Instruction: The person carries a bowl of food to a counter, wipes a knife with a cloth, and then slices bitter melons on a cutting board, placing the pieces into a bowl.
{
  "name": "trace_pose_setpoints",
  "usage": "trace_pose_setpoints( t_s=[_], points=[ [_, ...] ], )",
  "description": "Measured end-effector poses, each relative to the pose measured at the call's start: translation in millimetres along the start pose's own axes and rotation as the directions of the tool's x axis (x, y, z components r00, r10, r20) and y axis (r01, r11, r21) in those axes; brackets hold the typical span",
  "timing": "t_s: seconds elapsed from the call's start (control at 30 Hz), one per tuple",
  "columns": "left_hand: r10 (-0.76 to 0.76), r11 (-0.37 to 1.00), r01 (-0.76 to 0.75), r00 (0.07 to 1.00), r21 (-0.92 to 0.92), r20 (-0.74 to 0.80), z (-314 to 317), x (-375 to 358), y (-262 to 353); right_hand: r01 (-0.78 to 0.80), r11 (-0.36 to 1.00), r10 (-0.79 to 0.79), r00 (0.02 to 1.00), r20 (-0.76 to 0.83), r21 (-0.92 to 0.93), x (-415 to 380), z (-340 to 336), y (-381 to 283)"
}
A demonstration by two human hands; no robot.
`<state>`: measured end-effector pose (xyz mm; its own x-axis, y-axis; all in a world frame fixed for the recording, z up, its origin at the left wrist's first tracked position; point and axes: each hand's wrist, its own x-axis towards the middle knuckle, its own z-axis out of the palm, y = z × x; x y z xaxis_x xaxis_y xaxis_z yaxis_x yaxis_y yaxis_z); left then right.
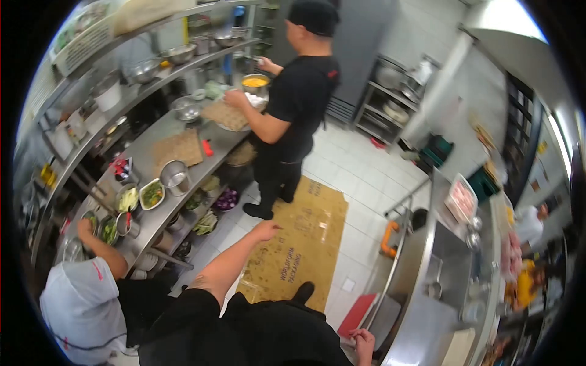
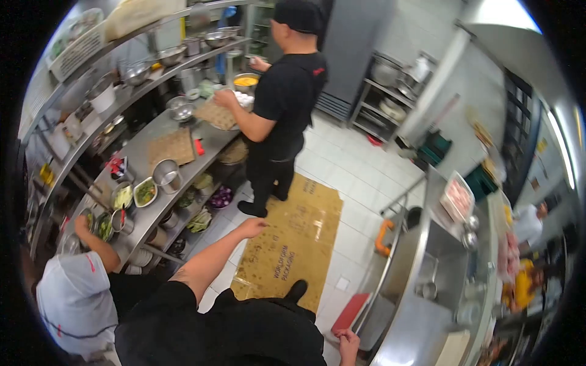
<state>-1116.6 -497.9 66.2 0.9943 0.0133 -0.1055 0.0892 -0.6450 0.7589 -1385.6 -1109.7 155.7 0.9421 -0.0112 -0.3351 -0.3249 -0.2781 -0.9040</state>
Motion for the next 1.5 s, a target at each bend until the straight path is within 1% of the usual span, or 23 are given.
trace_pose_setpoints(
  t_s=[0.07,0.17,0.3,0.37,0.43,0.47,0.53,0.57,0.63,0.7,0.73,0.77,0.8,0.83,0.9,0.93,1.0,1.13,1.17,1.33,1.37,1.47,1.5],
  points=[
    [-0.07,0.991,0.072,0.997,-0.113,0.019,-15,28,55,0.016,0.999,-0.014,0.999,0.051,-0.033,67,-8,-30],
    [-0.007,0.984,-0.003,0.998,-0.179,-0.057,16,30,49,0.143,0.966,-0.114,0.983,0.143,-0.216,180,-8,-77],
    [-0.424,0.903,0.408,0.897,0.134,0.127,104,-65,-66,0.333,0.805,-0.157,0.918,0.365,-0.491,313,13,-178],
    [-0.706,0.704,0.63,0.671,0.327,0.227,143,-142,-113,0.47,0.72,-0.205,0.846,0.491,-0.51,395,30,-195],
    [-0.855,0.518,0.801,0.49,0.299,0.169,166,-249,-133,0.628,0.496,-0.173,0.749,0.64,-0.6,455,47,-224],
    [-0.968,0.251,0.958,0.252,0.137,0.009,166,-285,-92,0.699,0.366,-0.142,0.694,0.706,-0.614,480,58,-236],
    [-0.986,0.165,0.986,0.165,-0.017,-0.005,195,-351,-73,0.776,0.336,-0.155,0.605,0.781,-0.534,521,81,-257],
    [-0.974,0.191,0.978,0.179,0.078,0.141,219,-386,-76,0.808,0.321,-0.169,0.563,0.809,-0.495,541,93,-266],
    [-0.992,0.047,0.992,0.06,-0.119,0.108,244,-402,-33,0.805,0.423,-0.171,0.523,0.835,-0.417,577,117,-269],
    [-0.979,0.173,0.979,0.183,-0.109,0.093,281,-412,-10,0.684,0.636,-0.134,0.553,0.822,-0.357,615,136,-247],
    [-0.997,-0.035,0.887,0.0,-0.46,0.076,295,-406,23,0.543,0.775,-0.083,0.594,0.801,-0.323,639,141,-220],
    [-0.946,0.315,0.914,0.324,-0.254,-0.004,312,-407,40,0.379,0.883,-0.025,0.627,0.779,-0.276,658,143,-190],
    [-0.916,0.395,0.683,0.348,-0.614,-0.202,307,-400,79,0.284,0.888,0.068,0.697,0.714,-0.363,674,140,-158],
    [-0.828,0.492,0.447,0.505,-0.747,-0.243,237,-368,157,0.18,0.881,0.16,0.758,0.632,-0.438,692,129,-117],
    [-0.864,0.36,0.501,0.497,-0.787,-0.079,233,-336,111,-0.068,0.818,0.404,0.775,0.487,-0.571,683,88,-63],
    [-0.863,0.307,0.538,0.506,-0.786,0.009,226,-307,82,-0.119,0.735,0.547,0.686,0.479,-0.668,689,61,-18],
    [-0.838,0.227,0.63,0.515,-0.743,0.181,211,-252,17,0.034,0.584,0.665,0.552,0.502,-0.811,663,13,-3],
    [-0.87,0.472,0.739,0.478,-0.48,-0.12,174,-213,-104,0.141,0.611,0.655,0.463,0.598,-0.779,620,-42,12],
    [-0.809,0.586,0.717,0.548,-0.379,-0.213,145,-211,-103,0.13,0.643,0.634,0.462,0.62,-0.755,616,-53,18],
    [-0.787,0.581,0.749,0.419,-0.318,-0.452,50,-216,-107,0.213,0.806,0.46,0.362,0.811,-0.553,641,-66,27],
    [-0.831,0.509,0.742,0.292,-0.436,-0.474,36,-209,-82,0.193,0.788,0.503,0.347,0.792,-0.585,660,-49,14],
    [-0.678,0.64,0.606,0.157,-0.472,-0.718,82,-223,-113,-0.044,0.485,0.757,0.521,0.394,-0.873,723,18,1],
    [-0.718,0.606,0.585,0.111,-0.539,-0.687,112,-223,-107,0.022,0.52,0.699,0.563,0.44,-0.854,725,31,-42]
  ],
)
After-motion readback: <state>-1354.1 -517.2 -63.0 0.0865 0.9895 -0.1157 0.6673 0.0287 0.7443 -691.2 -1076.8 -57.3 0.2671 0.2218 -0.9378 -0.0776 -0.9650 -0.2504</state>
